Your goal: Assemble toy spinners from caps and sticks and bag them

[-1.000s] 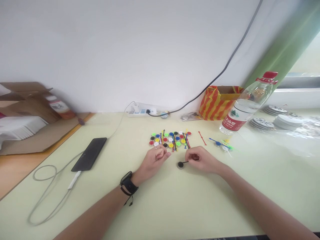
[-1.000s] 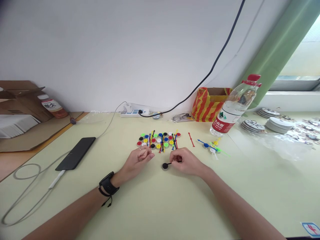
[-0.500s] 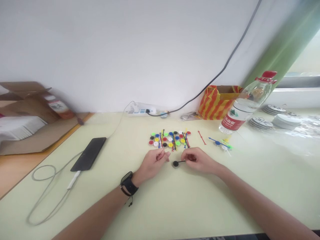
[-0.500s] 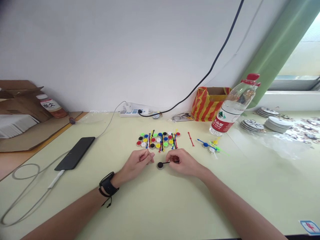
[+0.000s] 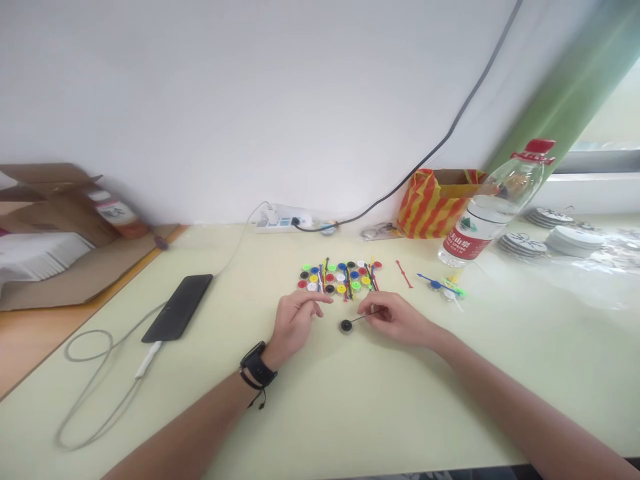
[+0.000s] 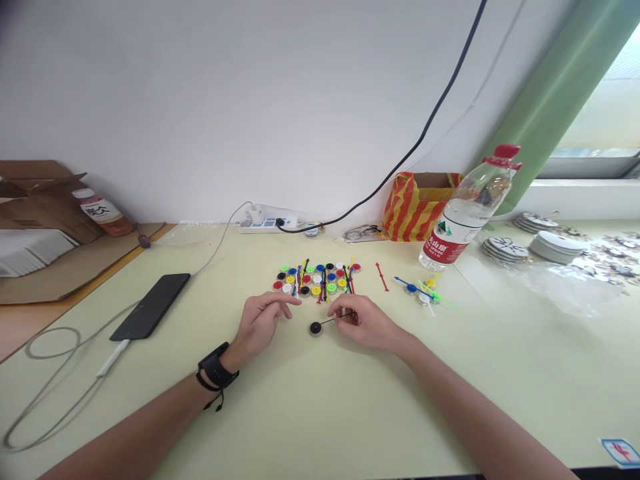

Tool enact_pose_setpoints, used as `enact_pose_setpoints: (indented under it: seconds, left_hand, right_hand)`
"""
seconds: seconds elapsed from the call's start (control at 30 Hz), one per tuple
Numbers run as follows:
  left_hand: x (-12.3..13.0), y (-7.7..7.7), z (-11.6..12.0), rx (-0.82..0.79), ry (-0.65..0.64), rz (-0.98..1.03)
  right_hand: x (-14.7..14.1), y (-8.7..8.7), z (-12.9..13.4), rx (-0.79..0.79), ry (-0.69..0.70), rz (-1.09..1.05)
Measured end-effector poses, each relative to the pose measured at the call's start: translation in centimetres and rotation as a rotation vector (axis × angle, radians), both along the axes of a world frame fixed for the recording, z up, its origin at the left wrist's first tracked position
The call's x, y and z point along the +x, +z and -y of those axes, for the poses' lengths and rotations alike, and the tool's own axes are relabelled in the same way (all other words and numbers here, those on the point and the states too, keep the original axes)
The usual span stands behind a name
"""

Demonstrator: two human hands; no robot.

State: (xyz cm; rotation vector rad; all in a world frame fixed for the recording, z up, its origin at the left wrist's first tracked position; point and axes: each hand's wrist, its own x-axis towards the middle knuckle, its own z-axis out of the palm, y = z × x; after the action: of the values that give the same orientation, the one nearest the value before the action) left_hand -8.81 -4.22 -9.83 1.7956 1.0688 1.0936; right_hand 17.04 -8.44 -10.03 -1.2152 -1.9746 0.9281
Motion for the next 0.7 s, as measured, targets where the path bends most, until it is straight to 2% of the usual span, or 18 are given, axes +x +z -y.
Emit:
enact_pose_setpoints:
  seconds: [0.1, 0.17, 0.33, 0.4, 0.5, 0.7]
  left_hand:
    - [0.1, 0.2, 0.2, 0.032, 0.041, 0.020]
    - [0.2, 0.5, 0.3, 0.065, 0.002, -0.046]
    - [0.4, 1.4, 0.7, 0.232, -0.283, -0.350]
    - [0.5, 1.5, 0.8, 0.252, -0.376, -0.407]
    - [0.6, 1.2, 0.8, 0.206, -0.447, -0.388]
    - [1.0, 0.5, 0.5, -0.015, -0.375, -0.152]
  right_hand:
    - [0.0, -0.1, -0.1, 0.007, -0.005, -0.026]
    - [0.1, -0.1, -0.2, 0.004, -0.013, -0.052]
    - [0.2, 0.2, -0.4, 0.015, -0.032, -0.095]
    - [0.2, 0.6, -0.4, 0.014, -0.047, -0.126]
    - [0.0, 1.5, -0.2, -0.023, -0.067, -0.203]
    - [-1.6, 2.5, 1.0, -0.135, -0.002, -0.340]
